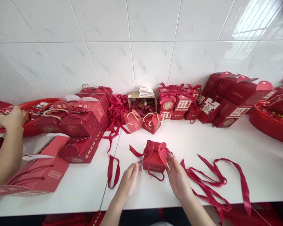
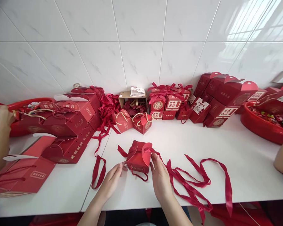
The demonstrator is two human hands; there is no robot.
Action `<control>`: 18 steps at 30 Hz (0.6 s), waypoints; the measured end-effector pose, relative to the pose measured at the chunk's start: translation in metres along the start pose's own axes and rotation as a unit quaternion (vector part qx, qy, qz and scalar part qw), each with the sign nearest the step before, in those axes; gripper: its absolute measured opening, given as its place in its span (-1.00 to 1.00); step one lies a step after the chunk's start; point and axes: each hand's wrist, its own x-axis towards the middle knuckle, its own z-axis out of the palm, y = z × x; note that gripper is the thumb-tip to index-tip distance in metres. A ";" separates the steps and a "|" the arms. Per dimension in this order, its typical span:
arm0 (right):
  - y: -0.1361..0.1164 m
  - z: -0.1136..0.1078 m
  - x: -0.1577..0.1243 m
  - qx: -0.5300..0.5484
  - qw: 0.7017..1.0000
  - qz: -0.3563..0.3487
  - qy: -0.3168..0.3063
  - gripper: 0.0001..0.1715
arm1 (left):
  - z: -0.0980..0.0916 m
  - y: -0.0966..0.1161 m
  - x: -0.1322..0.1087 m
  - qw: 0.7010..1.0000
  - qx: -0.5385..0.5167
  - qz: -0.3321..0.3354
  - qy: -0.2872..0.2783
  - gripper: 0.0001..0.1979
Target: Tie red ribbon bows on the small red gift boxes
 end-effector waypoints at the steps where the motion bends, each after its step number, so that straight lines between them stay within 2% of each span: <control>1: 0.002 0.001 -0.001 0.000 1.000 -0.001 -0.004 -0.54 | 0.003 0.002 0.002 1.000 0.004 0.014 -0.005 -0.50; 7: 0.003 0.003 -0.008 -0.009 1.000 0.004 0.003 -0.57 | 0.025 0.011 -0.014 0.991 0.100 0.076 0.044 -0.55; 9: 0.002 0.002 -0.011 -0.010 1.000 0.003 0.012 -0.56 | 0.031 0.008 -0.023 0.991 0.093 0.085 0.044 -0.59; 12: -0.002 -0.001 -0.014 -0.024 0.999 0.008 0.031 -0.57 | 0.035 0.001 -0.031 0.998 -0.006 0.051 0.026 -0.59; 14: -0.005 -0.003 -0.013 -0.022 0.999 0.014 0.039 -0.58 | 0.035 -0.002 -0.030 0.993 -0.101 0.005 0.056 -0.57; 16: -0.008 -0.005 -0.010 -0.001 0.999 0.026 0.042 -0.62 | 0.031 -0.003 -0.023 0.973 -0.209 -0.040 0.086 -0.58; 18: -0.013 -0.007 -0.006 0.033 0.998 0.035 0.043 -0.68 | 0.023 0.000 -0.013 0.933 -0.343 -0.078 0.071 -0.63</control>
